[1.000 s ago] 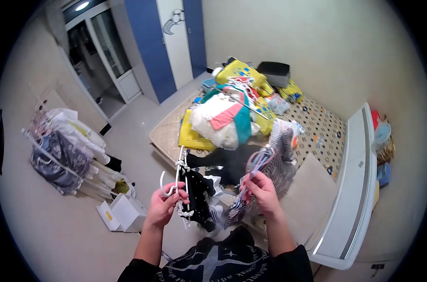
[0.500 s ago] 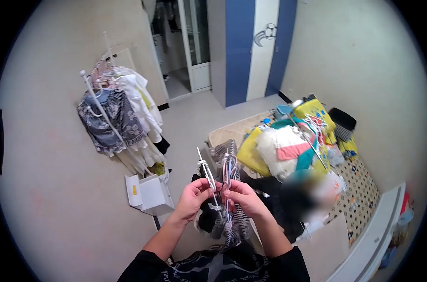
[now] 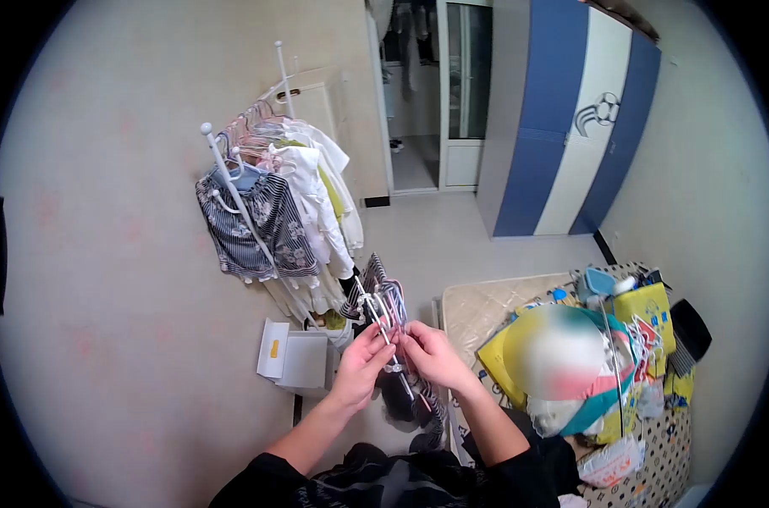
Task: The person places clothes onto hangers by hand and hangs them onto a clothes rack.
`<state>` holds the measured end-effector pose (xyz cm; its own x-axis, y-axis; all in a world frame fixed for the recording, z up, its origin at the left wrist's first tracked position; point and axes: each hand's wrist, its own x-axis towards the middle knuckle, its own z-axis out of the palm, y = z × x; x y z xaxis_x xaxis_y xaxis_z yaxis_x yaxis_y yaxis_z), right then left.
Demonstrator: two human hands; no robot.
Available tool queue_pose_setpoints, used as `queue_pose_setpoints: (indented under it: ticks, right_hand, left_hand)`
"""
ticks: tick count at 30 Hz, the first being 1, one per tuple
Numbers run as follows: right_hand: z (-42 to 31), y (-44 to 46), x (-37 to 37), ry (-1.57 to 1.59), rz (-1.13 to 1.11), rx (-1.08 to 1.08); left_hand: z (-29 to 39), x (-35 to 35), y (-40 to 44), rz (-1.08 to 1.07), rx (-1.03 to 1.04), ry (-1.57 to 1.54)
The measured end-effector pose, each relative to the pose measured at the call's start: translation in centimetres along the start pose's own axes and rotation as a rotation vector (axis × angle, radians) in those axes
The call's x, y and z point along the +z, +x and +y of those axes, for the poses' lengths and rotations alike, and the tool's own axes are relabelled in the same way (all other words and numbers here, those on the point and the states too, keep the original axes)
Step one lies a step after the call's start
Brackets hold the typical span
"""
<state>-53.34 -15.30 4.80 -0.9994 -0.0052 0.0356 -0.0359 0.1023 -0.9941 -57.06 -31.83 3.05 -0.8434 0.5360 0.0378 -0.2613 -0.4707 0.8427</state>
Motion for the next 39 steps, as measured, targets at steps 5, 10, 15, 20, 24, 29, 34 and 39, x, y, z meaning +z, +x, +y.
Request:
queue_pose_setpoints:
  ticks: [5, 10, 15, 20, 24, 29, 34, 39]
  right_hand:
    - [-0.4, 6.9, -2.8, -0.391, -0.030, -0.158]
    - [0.5, 14.2, -4.7, -0.802, 0.025, -0.286]
    - [0.7, 22.7, -6.9, -1.089, 0.115, -0.291]
    - [-0.6, 29.6, -8.8, -0.972, 0.209, -0.230]
    - [-1.6, 32.9, -10.5, -0.933, 0.136, -0.023]
    - [1.8, 40.6, -12.4, -0.817, 0.336, -0.188]
    - [2.9, 50.4, -15.6, -0.635, 0.263, -0.317]
    - [5.1, 62.4, -19.9, -0.529, 0.097, -0.430]
  left_hand:
    - [-0.6, -1.1, 6.5, 0.060, -0.013, 0.000]
    - [-0.9, -3.8, 14.1, 0.068, -0.069, -0.201]
    - [1.1, -5.7, 22.8, -0.005, -0.121, -0.410]
    - [3.9, -8.5, 32.7, -0.093, -0.114, -0.442]
    - [6.7, -9.7, 40.3, -0.120, -0.062, -0.452]
    - [8.6, -11.5, 48.6, -0.153, -0.046, -0.461]
    - [10.0, -14.1, 57.1, -0.157, -0.025, -0.430]
    - [10.3, -17.3, 66.1, -0.052, 0.042, -0.471]
